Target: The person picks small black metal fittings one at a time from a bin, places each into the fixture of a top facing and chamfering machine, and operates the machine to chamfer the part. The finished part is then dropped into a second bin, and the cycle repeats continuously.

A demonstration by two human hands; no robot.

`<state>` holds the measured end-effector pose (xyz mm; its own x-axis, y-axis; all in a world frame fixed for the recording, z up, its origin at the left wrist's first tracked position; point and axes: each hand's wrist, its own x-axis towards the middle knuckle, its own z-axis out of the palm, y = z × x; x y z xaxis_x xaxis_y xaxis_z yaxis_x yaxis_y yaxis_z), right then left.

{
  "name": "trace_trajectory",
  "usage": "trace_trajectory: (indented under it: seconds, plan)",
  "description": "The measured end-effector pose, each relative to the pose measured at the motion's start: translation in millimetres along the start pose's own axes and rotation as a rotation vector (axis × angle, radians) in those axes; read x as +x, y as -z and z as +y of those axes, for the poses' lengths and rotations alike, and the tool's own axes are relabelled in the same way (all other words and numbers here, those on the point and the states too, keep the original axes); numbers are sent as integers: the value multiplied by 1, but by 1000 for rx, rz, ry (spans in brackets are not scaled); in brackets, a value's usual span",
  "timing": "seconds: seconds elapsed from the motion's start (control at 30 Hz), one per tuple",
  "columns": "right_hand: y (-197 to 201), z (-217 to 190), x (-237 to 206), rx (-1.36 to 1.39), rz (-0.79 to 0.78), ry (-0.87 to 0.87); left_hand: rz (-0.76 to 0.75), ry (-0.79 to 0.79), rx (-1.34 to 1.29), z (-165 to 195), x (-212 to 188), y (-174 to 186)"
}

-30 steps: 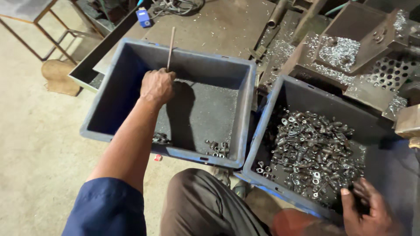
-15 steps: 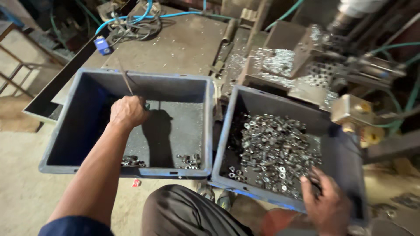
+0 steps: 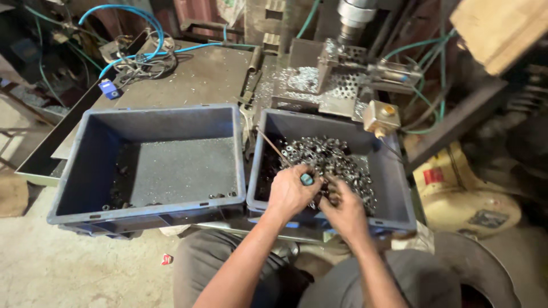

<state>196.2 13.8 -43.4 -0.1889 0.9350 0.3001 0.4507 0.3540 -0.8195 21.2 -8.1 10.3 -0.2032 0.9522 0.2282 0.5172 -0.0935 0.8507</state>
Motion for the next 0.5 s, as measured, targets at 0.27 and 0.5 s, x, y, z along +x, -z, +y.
trace_trajectory:
  seconds: [0.27,0.5]
  plan:
    - [4,-8,-5,-163,-34,2,-9,-62,172,-1,-23,-20]
    - [4,-3,-3,-178,-1,71,-43,-42,191,-4,-27,-14]
